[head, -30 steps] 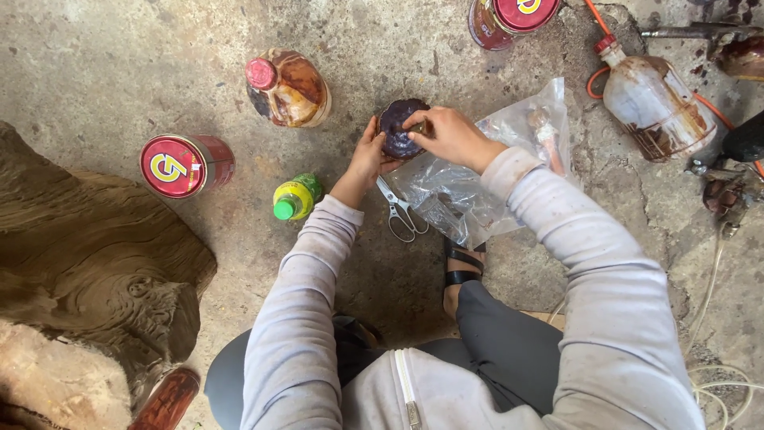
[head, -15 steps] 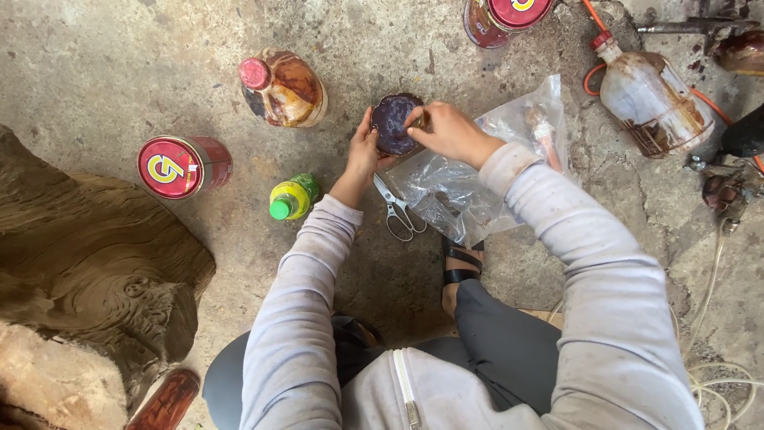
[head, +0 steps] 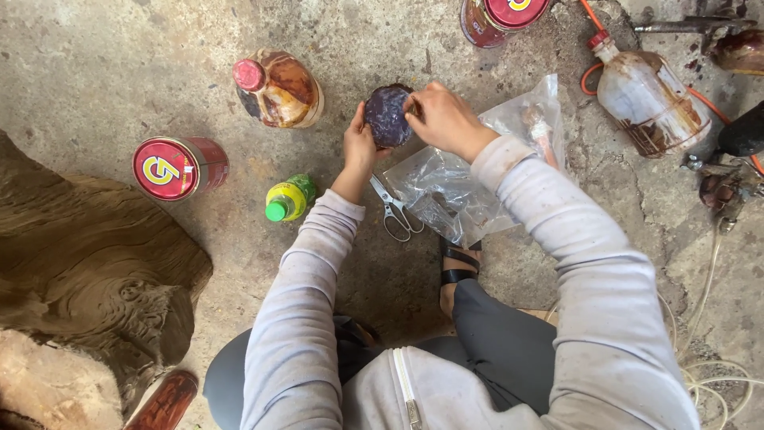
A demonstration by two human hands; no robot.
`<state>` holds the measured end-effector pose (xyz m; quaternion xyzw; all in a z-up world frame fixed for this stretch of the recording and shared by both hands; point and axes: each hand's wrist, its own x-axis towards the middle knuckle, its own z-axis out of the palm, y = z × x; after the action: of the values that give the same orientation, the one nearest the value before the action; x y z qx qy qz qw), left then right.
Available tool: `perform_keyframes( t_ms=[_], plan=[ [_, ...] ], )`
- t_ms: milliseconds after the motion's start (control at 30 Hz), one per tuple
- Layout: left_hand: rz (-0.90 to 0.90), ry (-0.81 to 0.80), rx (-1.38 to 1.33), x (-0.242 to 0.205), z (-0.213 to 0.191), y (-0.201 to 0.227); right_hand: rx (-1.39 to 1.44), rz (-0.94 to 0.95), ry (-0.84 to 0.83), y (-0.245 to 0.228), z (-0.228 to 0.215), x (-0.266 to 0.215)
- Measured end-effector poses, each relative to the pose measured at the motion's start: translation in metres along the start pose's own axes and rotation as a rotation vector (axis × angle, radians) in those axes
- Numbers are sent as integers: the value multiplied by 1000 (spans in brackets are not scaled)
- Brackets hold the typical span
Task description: Preparing paint by mixing components and then applying the finish to a large wooden statue using a spray gun.
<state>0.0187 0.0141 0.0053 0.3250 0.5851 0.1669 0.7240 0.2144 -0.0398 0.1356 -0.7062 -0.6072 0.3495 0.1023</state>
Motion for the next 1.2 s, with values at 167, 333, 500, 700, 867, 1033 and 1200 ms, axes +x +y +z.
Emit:
perform_keyframes(
  t_ms=[167, 333, 500, 700, 867, 1033, 1200],
  plan=[
    [70, 54, 47, -9, 2, 20, 138, -73, 9, -24, -11, -8],
    [29, 27, 72, -18, 4, 41, 127, 63, -53, -23, -17, 3],
    [-23, -2, 118, -32, 8, 54, 39, -11, 69, -21, -12, 7],
    [-27, 31, 269, -30, 10, 48, 107, 33, -31, -19, -9, 13],
    [-57, 17, 208, -36, 11, 49, 66, 6, -41, -25, -11, 11],
    [-58, 10, 185, -36, 10, 46, 17, 50, -62, -22, -10, 13],
    [-25, 19, 154, -31, 8, 35, -32, 61, -5, -31, -15, 6]
  ],
)
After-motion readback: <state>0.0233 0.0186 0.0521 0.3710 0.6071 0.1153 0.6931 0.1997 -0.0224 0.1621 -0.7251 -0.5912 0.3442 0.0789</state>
